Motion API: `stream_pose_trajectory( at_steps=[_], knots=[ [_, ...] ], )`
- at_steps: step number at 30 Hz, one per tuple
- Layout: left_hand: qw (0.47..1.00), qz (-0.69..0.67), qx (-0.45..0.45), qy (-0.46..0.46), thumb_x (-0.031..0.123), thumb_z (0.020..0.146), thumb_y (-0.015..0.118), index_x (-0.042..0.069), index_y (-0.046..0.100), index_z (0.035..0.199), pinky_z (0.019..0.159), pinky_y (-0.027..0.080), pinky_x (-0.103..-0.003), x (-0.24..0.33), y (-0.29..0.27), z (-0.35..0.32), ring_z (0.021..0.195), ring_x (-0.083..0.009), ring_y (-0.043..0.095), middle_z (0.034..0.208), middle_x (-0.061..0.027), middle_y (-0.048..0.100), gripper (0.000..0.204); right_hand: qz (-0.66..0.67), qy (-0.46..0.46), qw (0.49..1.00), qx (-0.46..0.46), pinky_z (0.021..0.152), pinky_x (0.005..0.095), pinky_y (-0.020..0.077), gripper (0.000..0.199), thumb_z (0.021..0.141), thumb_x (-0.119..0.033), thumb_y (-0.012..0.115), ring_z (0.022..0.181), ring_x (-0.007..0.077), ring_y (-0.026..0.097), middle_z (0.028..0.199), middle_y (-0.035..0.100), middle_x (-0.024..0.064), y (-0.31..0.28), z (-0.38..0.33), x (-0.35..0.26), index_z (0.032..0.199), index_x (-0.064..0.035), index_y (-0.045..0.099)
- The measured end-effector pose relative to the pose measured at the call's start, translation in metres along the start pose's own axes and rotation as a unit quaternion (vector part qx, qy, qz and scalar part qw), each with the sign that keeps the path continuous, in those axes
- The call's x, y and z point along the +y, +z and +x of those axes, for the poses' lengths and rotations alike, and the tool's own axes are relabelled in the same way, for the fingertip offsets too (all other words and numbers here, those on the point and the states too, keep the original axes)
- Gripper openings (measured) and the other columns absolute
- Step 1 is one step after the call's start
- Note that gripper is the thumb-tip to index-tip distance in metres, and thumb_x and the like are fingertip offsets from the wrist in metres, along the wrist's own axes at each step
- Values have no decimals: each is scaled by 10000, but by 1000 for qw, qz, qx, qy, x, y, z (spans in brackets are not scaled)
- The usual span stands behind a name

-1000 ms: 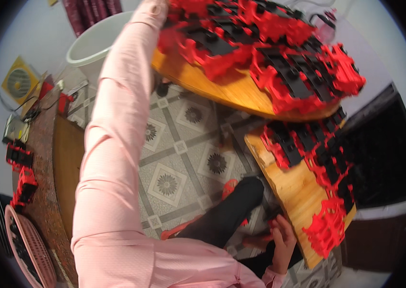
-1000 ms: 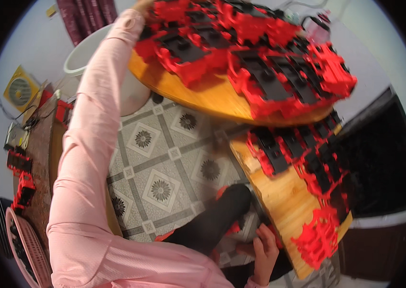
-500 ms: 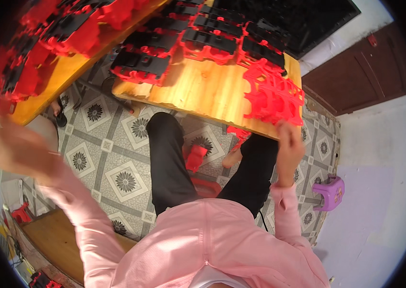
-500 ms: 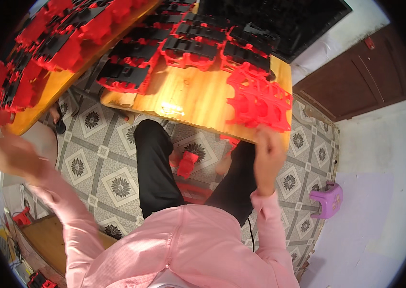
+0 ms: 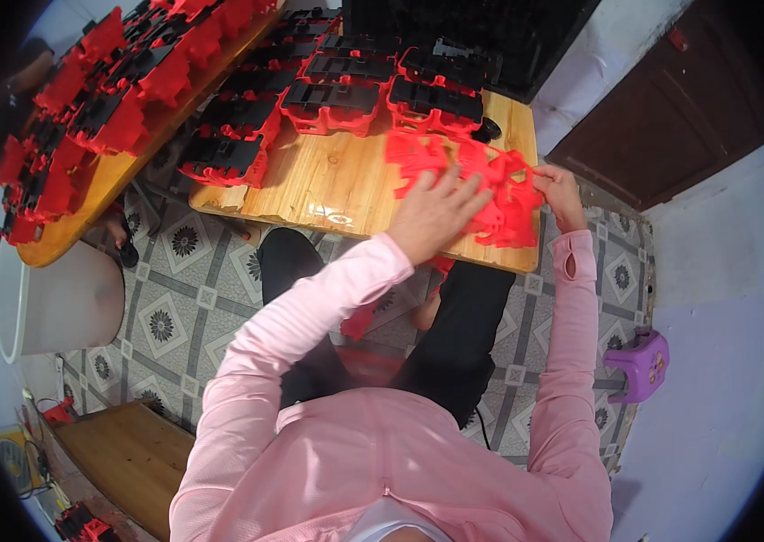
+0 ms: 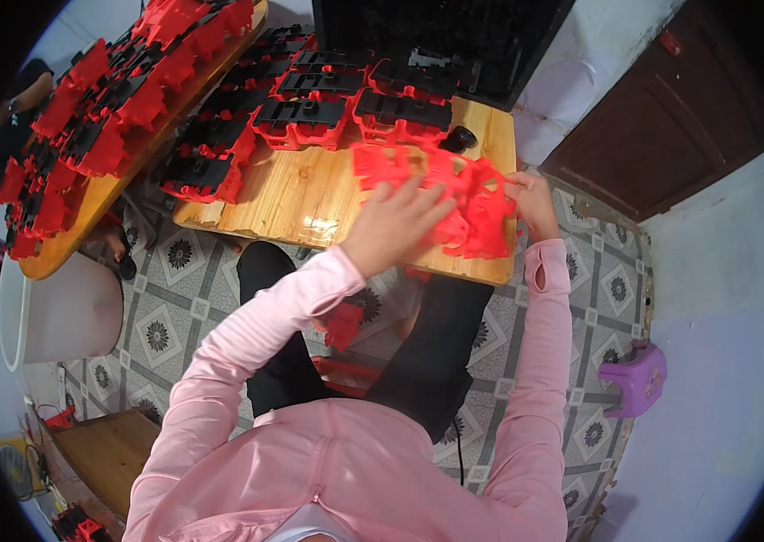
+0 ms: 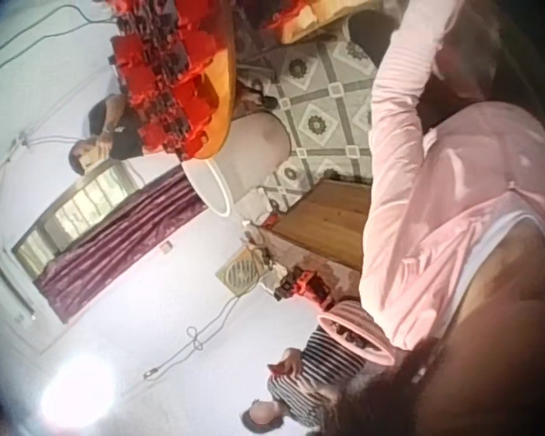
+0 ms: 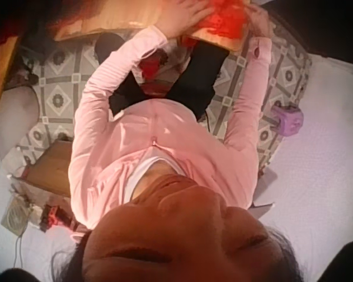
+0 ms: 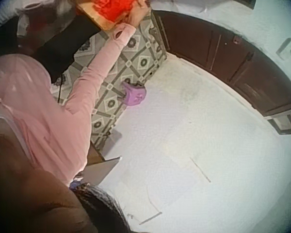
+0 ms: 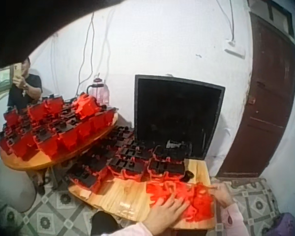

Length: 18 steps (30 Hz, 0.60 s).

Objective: Assemble red and black plastic toy car bodies and chassis pieces.

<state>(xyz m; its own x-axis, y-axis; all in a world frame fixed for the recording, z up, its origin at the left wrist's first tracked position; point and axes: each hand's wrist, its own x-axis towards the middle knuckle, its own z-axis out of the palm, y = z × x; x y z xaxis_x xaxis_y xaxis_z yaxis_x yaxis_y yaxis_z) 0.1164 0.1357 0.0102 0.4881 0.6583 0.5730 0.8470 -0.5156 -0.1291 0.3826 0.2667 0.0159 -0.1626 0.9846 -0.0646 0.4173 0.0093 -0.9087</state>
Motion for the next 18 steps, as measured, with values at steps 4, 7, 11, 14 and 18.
stream_pose_trajectory(
  at_steps=[4,7,11,14,18],
  knots=[
    [995,90,-31,0,320,784,699,188,428,1425,927,404,-460,-32,-25,-16,1277,-287,476,1430,-87,462,708,3,-39,996,86,565,216,398,182,859,-64,604,639,57,542,717,618,-15,-19,-13,8,978,36,699],
    [998,-28,-38,-41,312,731,755,182,401,1447,1015,365,-491,-31,-48,-9,1317,-318,436,1483,-113,393,809,47,-96,975,194,568,210,401,191,874,-60,585,644,52,540,750,634,2,-11,-45,-22,1003,33,691],
    [765,-586,75,-256,361,754,806,112,259,1501,1010,419,-456,2,-86,-6,1320,-304,424,1476,-191,356,959,262,-110,951,121,576,213,431,212,907,-82,595,646,65,559,783,649,25,24,-100,-87,1084,18,654],
    [371,-885,-27,-279,197,737,826,99,67,1528,1011,437,-416,16,-94,-22,1270,-244,458,1478,-170,352,1101,260,-149,954,7,686,232,482,220,907,-106,606,746,104,615,850,664,43,69,-138,-116,1080,23,652],
    [235,-938,-33,-254,197,671,854,126,88,1526,1097,362,-455,25,-114,-58,1344,-320,423,1514,-182,314,1150,20,-347,889,-298,777,278,517,282,924,-119,571,904,195,664,986,686,120,64,-102,-132,1155,36,621]
  ],
)
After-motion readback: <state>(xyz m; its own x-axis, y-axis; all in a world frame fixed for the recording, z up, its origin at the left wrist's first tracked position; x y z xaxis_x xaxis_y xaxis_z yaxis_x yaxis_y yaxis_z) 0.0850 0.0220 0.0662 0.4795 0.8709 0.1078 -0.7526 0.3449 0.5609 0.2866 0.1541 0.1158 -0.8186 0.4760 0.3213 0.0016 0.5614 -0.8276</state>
